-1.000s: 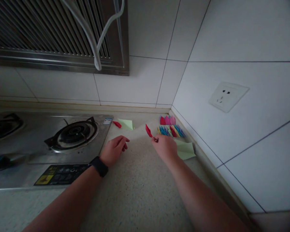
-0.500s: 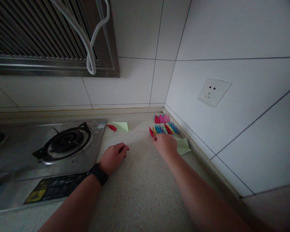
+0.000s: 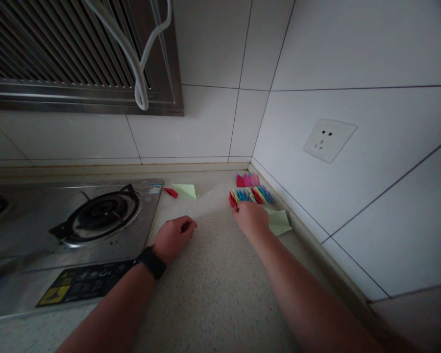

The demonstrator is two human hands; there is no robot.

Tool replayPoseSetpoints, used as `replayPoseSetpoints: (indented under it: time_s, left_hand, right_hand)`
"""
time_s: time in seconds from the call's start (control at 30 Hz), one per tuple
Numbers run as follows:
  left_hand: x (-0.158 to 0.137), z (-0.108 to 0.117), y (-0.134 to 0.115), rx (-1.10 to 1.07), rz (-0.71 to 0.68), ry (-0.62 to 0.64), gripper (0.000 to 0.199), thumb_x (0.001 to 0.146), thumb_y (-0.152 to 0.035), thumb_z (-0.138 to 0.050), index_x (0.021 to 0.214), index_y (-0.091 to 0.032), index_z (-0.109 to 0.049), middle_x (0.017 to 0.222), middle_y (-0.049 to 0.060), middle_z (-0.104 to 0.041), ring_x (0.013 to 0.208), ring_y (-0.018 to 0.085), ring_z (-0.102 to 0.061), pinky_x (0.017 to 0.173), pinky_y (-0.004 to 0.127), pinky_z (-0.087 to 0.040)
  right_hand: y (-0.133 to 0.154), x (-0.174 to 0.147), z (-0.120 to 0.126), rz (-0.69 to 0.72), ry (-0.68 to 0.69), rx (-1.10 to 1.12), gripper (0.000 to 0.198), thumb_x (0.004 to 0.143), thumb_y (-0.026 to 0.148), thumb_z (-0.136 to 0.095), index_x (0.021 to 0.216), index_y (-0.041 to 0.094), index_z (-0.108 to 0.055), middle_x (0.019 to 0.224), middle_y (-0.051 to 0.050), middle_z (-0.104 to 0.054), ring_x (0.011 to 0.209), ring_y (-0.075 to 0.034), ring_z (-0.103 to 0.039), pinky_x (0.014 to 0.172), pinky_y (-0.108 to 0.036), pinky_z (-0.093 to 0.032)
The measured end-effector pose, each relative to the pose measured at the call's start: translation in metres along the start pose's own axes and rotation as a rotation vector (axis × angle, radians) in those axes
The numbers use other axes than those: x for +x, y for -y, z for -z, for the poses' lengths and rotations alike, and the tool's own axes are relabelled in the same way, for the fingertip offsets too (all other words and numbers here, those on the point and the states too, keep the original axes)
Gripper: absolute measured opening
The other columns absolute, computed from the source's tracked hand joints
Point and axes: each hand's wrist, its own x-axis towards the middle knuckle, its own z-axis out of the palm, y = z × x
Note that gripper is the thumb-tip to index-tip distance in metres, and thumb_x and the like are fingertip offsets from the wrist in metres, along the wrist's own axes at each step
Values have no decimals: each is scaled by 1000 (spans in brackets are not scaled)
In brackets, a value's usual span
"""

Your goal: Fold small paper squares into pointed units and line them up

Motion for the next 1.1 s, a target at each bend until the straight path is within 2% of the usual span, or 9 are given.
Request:
replayPoseSetpoints:
  time_s: [0.23, 0.7, 0.9, 1.0, 1.1]
  left_hand:
    - [-1, 1, -3, 32, 0, 2, 34, 89, -45, -43, 84, -22, -67, 67, 2, -64, 62, 17, -57, 57, 26, -36]
    - [1, 0, -3, 22, 12, -10, 34, 88, -46, -43, 83, -22, -67, 66, 1, -64, 61, 17, -58, 57, 27, -36]
    - [0, 2, -6, -20, 41, -4, 37, 90, -46, -40, 83, -22, -67, 65, 1, -64, 61, 16, -59, 56, 26, -35]
    - [0, 3, -8, -13, 42, -11, 37, 90, -45, -40, 82, -21, -68, 65, 1, -64, 61, 16, -59, 56, 26, -35]
    - [0, 5, -10, -17, 42, -42, 39, 90, -45, -39, 81, -20, -68, 66, 2, -65, 62, 16, -58, 56, 25, -34]
  right_hand:
    - [1, 1, 0, -18, 33, -4, 34, 89, 39, -48, 90, 15, -74, 85, -17, -72, 85, -27, -69, 75, -35, -50]
    - [-1, 3, -1, 9, 32, -2, 33, 87, 39, -49, 88, 16, -73, 83, -16, -71, 81, -28, -69, 69, -36, -49]
    - [0, -1, 5, 30, -25, 6, 38, 89, 43, -46, 84, 16, -72, 78, -15, -71, 75, -26, -67, 64, -32, -44]
    - [5, -8, 8, 161, -84, 84, 36, 90, 39, -44, 81, 17, -70, 75, -12, -71, 69, -21, -65, 61, -28, -39]
    - [17, -22, 5, 516, -42, 243, 30, 90, 35, -47, 76, 18, -68, 72, -6, -69, 63, -15, -60, 59, -25, -34]
